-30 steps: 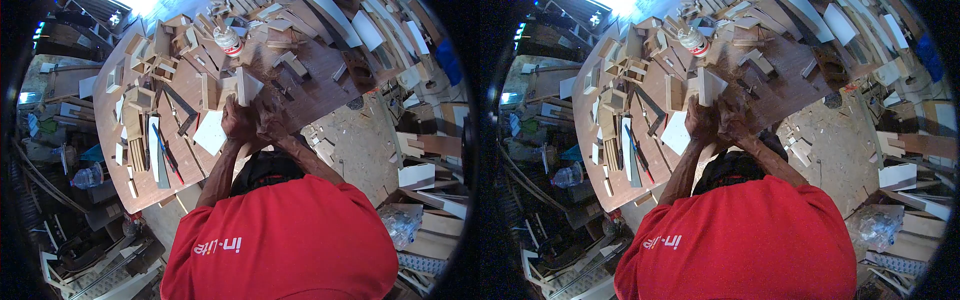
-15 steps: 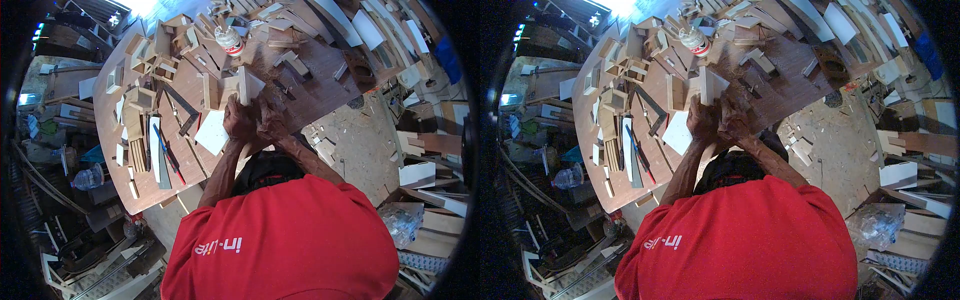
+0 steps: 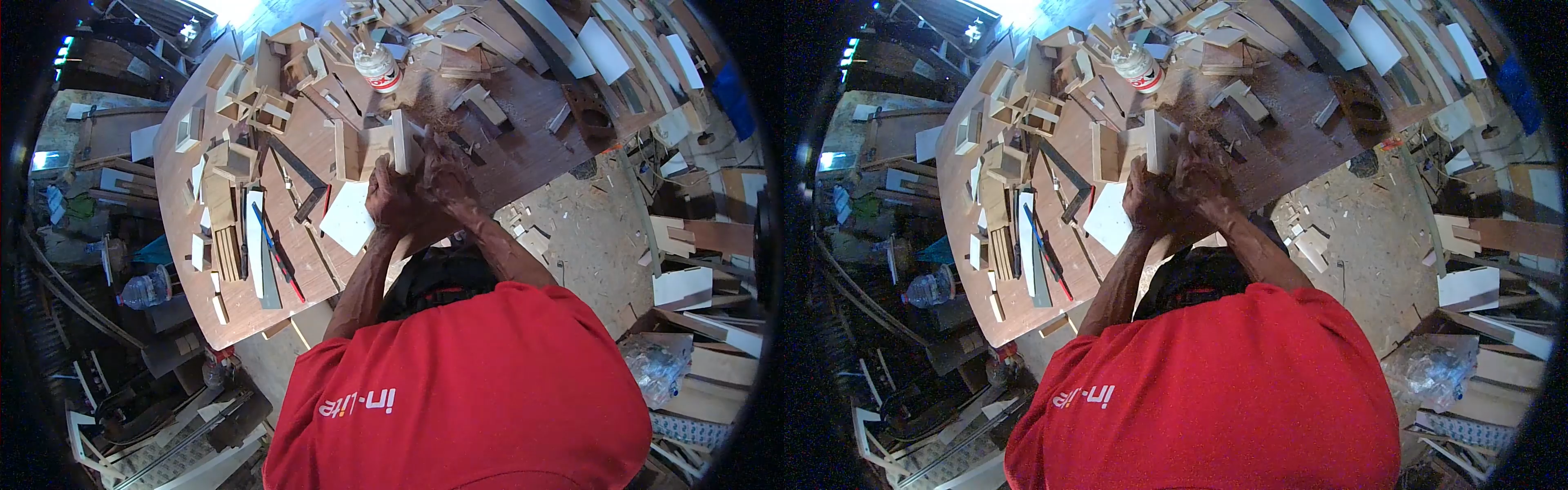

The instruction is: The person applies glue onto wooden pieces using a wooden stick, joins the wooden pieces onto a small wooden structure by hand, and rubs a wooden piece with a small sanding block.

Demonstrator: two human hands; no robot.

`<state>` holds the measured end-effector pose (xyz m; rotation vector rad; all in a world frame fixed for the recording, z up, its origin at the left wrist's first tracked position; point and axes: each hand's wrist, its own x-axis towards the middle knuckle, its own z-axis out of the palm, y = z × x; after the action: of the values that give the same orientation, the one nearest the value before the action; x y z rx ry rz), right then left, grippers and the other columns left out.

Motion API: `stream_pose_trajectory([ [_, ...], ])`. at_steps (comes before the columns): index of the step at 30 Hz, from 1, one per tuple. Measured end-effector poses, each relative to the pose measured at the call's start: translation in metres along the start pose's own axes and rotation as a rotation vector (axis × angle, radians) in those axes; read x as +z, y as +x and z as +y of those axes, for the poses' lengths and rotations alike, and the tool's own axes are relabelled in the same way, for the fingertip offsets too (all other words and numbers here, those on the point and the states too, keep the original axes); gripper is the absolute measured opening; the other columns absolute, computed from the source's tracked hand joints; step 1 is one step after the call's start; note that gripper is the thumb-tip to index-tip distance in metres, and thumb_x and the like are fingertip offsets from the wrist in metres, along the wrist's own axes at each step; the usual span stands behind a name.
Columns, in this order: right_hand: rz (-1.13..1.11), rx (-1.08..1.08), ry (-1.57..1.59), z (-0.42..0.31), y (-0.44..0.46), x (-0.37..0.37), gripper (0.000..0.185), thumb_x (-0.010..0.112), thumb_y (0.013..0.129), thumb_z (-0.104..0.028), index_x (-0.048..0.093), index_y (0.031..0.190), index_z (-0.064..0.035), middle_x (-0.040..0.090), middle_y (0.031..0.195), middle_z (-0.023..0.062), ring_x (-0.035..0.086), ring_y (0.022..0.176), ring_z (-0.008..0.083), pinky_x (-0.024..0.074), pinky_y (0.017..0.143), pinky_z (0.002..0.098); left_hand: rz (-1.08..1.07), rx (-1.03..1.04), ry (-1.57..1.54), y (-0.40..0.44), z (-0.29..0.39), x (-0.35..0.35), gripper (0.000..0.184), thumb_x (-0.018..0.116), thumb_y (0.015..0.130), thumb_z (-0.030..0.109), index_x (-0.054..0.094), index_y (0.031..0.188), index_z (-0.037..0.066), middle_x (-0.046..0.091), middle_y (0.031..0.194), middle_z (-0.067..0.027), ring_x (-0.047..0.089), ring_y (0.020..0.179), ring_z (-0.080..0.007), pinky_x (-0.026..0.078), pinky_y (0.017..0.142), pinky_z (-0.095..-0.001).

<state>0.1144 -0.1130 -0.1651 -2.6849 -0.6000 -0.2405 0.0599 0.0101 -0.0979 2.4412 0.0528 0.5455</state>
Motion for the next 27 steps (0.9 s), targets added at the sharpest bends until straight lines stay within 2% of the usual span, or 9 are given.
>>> stream_pose_trajectory([
  [7, -0.284, 0.176, 0.329, -0.002, 0.031, -0.028, 0.101, 0.064, 0.077, -0.035, 0.002, 0.146, 0.005, 0.039, 0.141, 0.0223, 0.044, 0.127, 0.0366, 0.0271, 0.109, 0.0496, 0.021, 0.03, 0.067, -0.003, -0.013, 0.006, 0.052, 0.066, 0.078, 0.014, 0.047, 0.123, -0.001, 0.065, 0.093, -0.0167, 0.064, 0.086, -0.0339, 0.054, 0.067, -0.0385],
  [9, 0.064, 0.076, 0.214, 0.008, 0.032, 0.009, 0.103, 0.064, 0.076, -0.039, 0.002, 0.146, 0.0045, 0.044, 0.137, 0.0239, 0.046, 0.124, 0.0374, 0.0248, 0.109, 0.0527, 0.013, 0.021, 0.06, -0.003, -0.016, 0.009, 0.05, 0.066, 0.079, 0.014, 0.047, 0.123, -0.001, 0.065, 0.093, -0.0174, 0.065, 0.085, -0.034, 0.054, 0.066, -0.0384],
  [10, 0.062, 0.074, 0.214, 0.002, 0.033, -0.012, 0.103, 0.064, 0.076, -0.039, 0.002, 0.146, 0.0045, 0.044, 0.137, 0.0239, 0.046, 0.124, 0.0374, 0.0248, 0.109, 0.0527, 0.022, 0.035, 0.059, -0.005, -0.025, 0.013, 0.049, 0.065, 0.079, 0.012, 0.047, 0.123, -0.001, 0.065, 0.093, -0.0178, 0.065, 0.084, -0.0338, 0.054, 0.065, -0.0381],
  [12, -0.29, 0.148, 0.308, -0.015, 0.036, -0.073, 0.092, 0.061, 0.081, -0.031, 0.006, 0.145, 0.0065, 0.036, 0.14, 0.0285, 0.039, 0.128, 0.0408, 0.0231, 0.109, 0.0524, 0.031, 0.049, 0.058, -0.007, -0.03, 0.017, 0.048, 0.064, 0.08, 0.011, 0.047, 0.123, -0.002, 0.065, 0.093, -0.0183, 0.065, 0.082, -0.0336, 0.054, 0.064, -0.0378],
  [13, -0.289, 0.148, 0.307, -0.012, 0.035, -0.055, 0.092, 0.061, 0.081, -0.031, 0.006, 0.145, 0.0065, 0.036, 0.14, 0.0285, 0.039, 0.128, 0.0408, 0.0231, 0.109, 0.0524, 0.044, 0.047, 0.069, -0.008, -0.03, 0.017, 0.048, 0.064, 0.08, 0.01, 0.047, 0.124, -0.002, 0.064, 0.092, -0.0183, 0.065, 0.081, -0.0335, 0.053, 0.064, -0.0377],
  [15, 0.036, 0.077, 0.16, -0.009, 0.035, -0.021, 0.092, 0.061, 0.08, -0.034, 0.01, 0.147, 0.0033, 0.047, 0.135, 0.0233, 0.052, 0.118, 0.0358, 0.0258, 0.109, 0.0506, 0.057, 0.043, 0.08, -0.007, -0.027, 0.017, 0.048, 0.063, 0.081, 0.009, 0.047, 0.124, -0.002, 0.064, 0.092, -0.0183, 0.065, 0.081, -0.0334, 0.053, 0.064, -0.0377],
  [17, 0.059, 0.068, 0.14, -0.009, 0.022, -0.018, 0.092, 0.062, 0.079, -0.033, 0.01, 0.147, 0.0025, 0.047, 0.135, 0.023, 0.053, 0.117, 0.0357, 0.0282, 0.107, 0.0512, 0.103, 0.079, 0.087, -0.004, -0.023, 0.017, 0.056, 0.069, 0.076, 0.008, 0.043, 0.125, 0.0, 0.062, 0.08, -0.01, 0.063, 0.073, -0.0272, 0.051, 0.06, -0.0364],
  [22, 0.034, 0.036, 0.131, 0.019, 0.019, 0.001, 0.096, 0.066, 0.077, -0.033, 0.01, 0.148, -0.0011, 0.046, 0.136, 0.023, 0.052, 0.117, 0.0359, 0.035, 0.103, 0.0506, 0.062, 0.106, 0.035, -0.004, -0.024, 0.01, 0.054, 0.066, 0.079, 0.012, 0.044, 0.127, -0.001, 0.064, 0.09, -0.0174, 0.064, 0.079, -0.0335, 0.053, 0.062, -0.038],
  [27, -0.011, 0.029, 0.819, 0.024, 0.043, -0.034, 0.097, 0.069, 0.076, -0.038, 0.015, 0.147, -0.0021, 0.053, 0.129, 0.0202, 0.049, 0.121, 0.0355, 0.0389, 0.101, 0.0419, 0.052, 0.164, 0.101, -0.002, -0.026, 0.005, 0.065, 0.068, 0.078, 0.016, 0.037, 0.133, -0.001, 0.065, 0.092, -0.0174, 0.064, 0.082, -0.0342, 0.053, 0.065, -0.0388],
])
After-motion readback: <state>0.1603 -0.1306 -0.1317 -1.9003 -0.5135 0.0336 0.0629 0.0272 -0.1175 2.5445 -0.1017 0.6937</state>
